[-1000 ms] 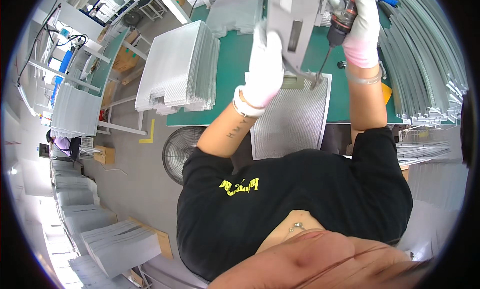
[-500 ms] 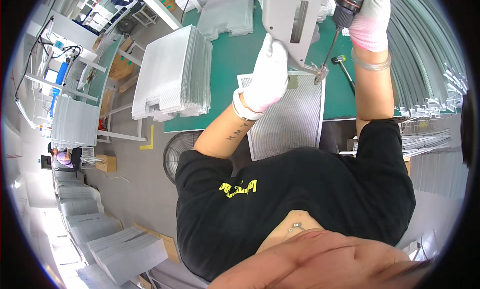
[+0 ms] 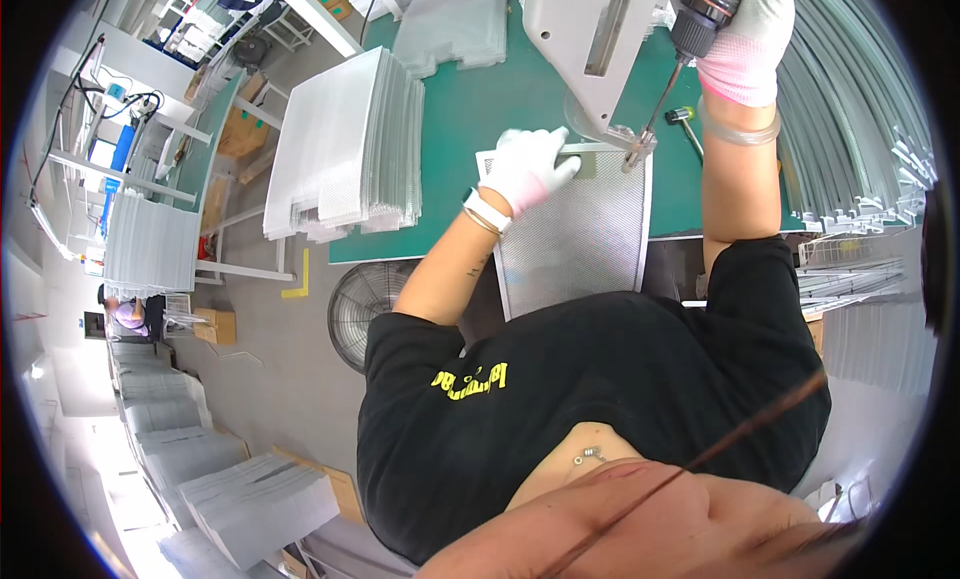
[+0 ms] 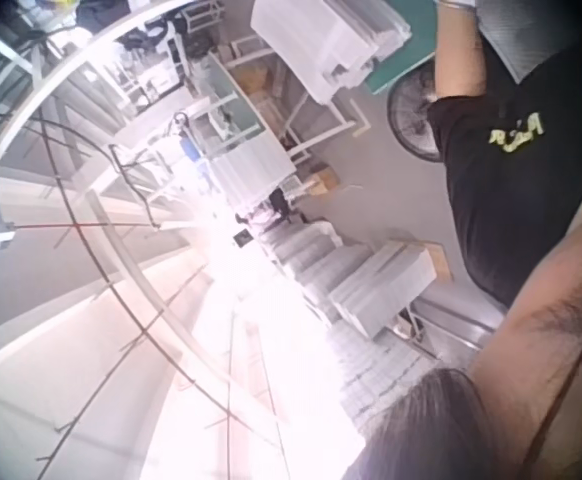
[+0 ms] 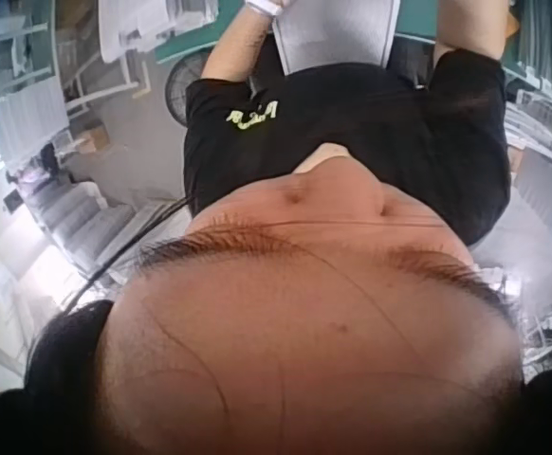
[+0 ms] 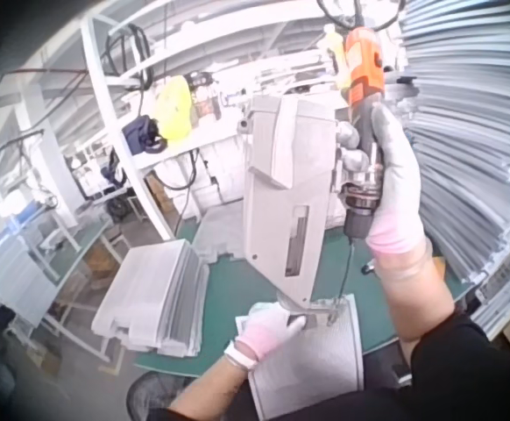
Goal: The person assembles air filters by placing a mesh sheet into a metal frame, securing it with a plastic clip, and fastening the clip with a power drill. The person repeats this process for multiple units, stacking the finished filters on the table.
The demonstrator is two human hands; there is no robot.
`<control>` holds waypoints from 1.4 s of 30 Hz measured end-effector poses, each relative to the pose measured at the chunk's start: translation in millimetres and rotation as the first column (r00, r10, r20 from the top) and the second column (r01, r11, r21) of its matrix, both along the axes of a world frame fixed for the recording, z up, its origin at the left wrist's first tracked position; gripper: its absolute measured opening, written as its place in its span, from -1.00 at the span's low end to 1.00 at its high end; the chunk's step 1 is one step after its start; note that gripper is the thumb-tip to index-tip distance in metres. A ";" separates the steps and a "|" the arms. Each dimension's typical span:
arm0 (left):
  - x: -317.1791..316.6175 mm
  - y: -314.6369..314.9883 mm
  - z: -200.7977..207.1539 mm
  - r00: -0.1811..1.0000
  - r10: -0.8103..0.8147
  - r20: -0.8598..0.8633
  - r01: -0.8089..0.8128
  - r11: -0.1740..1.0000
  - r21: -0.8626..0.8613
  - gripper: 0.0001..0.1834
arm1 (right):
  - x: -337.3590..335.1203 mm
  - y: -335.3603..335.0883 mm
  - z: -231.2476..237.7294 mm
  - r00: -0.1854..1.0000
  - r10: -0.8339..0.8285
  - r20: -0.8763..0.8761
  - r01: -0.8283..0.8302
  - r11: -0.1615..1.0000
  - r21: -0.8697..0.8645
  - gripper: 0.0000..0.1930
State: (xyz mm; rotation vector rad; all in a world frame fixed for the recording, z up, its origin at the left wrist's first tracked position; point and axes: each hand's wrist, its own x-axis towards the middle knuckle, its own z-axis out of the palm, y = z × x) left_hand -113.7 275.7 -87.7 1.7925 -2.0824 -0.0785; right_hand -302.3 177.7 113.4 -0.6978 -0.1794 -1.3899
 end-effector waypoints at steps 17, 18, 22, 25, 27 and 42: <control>-75.1 124.6 48.5 0.989 0.136 -0.060 -0.149 0.923 -0.356 -0.62 | 15.2 58.3 -38.7 0.984 0.134 -0.120 -0.135 0.991 -0.001 -0.66; -74.6 125.3 47.4 0.989 0.135 -0.065 -0.149 0.933 -0.328 -0.61 | 14.2 61.1 -34.6 0.979 0.113 -0.170 -0.114 0.993 0.004 -0.65; -75.8 127.6 49.5 0.987 0.163 -0.017 -0.162 0.958 -0.237 -0.59 | 16.1 66.8 -31.7 0.961 0.106 -0.255 -0.114 0.993 -0.016 -0.62; -72.2 125.7 47.7 0.995 0.088 -0.037 -0.094 0.967 -0.238 -0.59 | 12.2 67.0 -48.5 0.944 0.006 -0.330 -0.001 1.000 0.016 -0.62; -75.2 125.5 47.2 0.994 0.101 -0.046 -0.108 0.972 -0.209 -0.61 | -0.8 66.7 -74.4 0.896 0.039 -0.441 -0.011 0.998 0.067 -0.57; -79.8 117.3 14.2 0.948 -0.081 -0.309 -0.015 0.954 -0.298 -0.75 | -12.1 66.8 -149.3 0.948 0.317 -0.028 -0.316 0.948 0.045 -0.45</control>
